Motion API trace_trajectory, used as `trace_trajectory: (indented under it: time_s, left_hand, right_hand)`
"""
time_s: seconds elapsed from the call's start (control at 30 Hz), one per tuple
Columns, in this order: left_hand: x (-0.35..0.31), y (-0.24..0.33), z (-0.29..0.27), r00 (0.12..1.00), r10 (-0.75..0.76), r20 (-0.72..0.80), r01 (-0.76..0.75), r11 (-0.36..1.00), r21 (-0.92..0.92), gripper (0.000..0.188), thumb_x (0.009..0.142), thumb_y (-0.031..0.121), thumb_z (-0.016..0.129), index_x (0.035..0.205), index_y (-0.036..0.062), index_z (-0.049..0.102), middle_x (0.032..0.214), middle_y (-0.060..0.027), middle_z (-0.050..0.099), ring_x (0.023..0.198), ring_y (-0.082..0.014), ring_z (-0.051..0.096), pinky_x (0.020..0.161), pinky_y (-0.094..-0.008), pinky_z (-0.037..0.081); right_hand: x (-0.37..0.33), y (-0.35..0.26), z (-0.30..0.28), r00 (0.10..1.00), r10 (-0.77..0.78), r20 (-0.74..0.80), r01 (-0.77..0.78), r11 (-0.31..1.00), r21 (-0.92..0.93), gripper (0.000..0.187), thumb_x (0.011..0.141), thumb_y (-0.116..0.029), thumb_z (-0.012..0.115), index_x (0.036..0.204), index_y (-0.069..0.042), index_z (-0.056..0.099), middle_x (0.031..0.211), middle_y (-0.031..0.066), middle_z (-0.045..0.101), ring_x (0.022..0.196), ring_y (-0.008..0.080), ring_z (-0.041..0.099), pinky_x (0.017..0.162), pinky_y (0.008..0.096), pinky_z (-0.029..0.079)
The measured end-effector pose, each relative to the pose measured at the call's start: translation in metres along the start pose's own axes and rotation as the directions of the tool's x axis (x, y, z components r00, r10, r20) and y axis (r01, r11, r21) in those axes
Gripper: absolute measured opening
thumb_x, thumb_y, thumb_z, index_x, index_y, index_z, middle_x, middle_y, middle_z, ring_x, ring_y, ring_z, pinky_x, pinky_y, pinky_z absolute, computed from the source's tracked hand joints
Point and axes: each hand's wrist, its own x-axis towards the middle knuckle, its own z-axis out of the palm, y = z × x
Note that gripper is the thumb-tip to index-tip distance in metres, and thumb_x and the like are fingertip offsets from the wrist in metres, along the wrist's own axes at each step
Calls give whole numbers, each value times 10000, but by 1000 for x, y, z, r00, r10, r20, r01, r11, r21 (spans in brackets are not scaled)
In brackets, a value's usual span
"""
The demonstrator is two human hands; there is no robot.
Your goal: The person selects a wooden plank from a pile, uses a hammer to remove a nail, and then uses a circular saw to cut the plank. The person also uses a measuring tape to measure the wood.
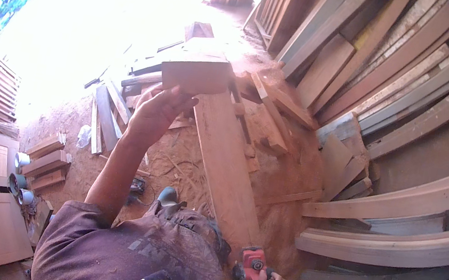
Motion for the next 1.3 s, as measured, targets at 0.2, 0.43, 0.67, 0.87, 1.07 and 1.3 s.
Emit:
trace_trajectory:
  time_s: [0.2, 0.43, 0.67, 0.87, 1.07, 1.3]
  left_hand:
    - [-10, -11, 1, 995, -97, -19, 98, 992, 79, 434, 1007, 132, 701, 1385, -60, 608, 1328, -152, 708, 1247, -238, 682, 1123, -417, 520]
    - [-97, -139, -39, 932, -319, -171, 355, 899, 256, 1085, 785, -109, 835, 1683, 98, 261, 1478, -135, 612, 1319, -232, 625, 1062, -374, 549]
    - [-103, -255, -98, 916, -304, -263, 402, 684, 609, 1316, 744, 117, 954, 1730, 132, 82, 1727, -187, 291, 1585, -335, 327, 1251, -481, 370]
    - [-98, -253, -104, 899, -305, -314, 385, 209, 899, 1457, 648, 398, 1019, 1721, 95, 80, 1764, -248, 130, 1642, -376, 151, 1317, -464, 259]
    - [-104, -260, -119, 931, -306, -197, 318, 421, 850, 1433, 700, 395, 986, 1719, 80, 29, 1721, -273, 257, 1592, -412, 292, 1288, -469, 319]
    - [-107, -258, -112, 926, -313, -213, 347, 476, 808, 1383, 711, 325, 977, 1714, 67, 61, 1661, -291, 376, 1515, -425, 434, 1223, -453, 421]
  right_hand:
    - [-26, 46, -8, 850, 230, 474, -470, 737, 486, 505, 1101, -486, 549, 988, -26, 725, 677, 9, 606, 519, 155, 547, 519, 343, 470]
    - [-24, 22, -8, 802, 206, 560, -524, 691, 497, 566, 1117, -492, 535, 993, 30, 714, 672, -3, 551, 539, 116, 513, 506, 304, 417]
    - [2, -57, -5, 822, 72, 565, -492, 591, 639, 640, 1100, -576, 536, 1148, 48, 670, 689, -17, 505, 590, 100, 510, 534, 278, 420]
    - [50, -126, 25, 827, -104, 552, -375, 631, 680, 586, 1090, -550, 573, 1083, 27, 676, 705, -27, 524, 599, 58, 501, 529, 241, 406]
    - [108, -210, 65, 769, -159, 619, -293, 773, 563, 475, 1089, -452, 600, 859, -41, 665, 632, -52, 536, 529, 32, 494, 468, 223, 372]
    - [153, -278, 94, 751, -198, 630, -248, 800, 547, 472, 1091, -437, 578, 800, -71, 635, 625, -52, 537, 506, 28, 493, 446, 228, 380]
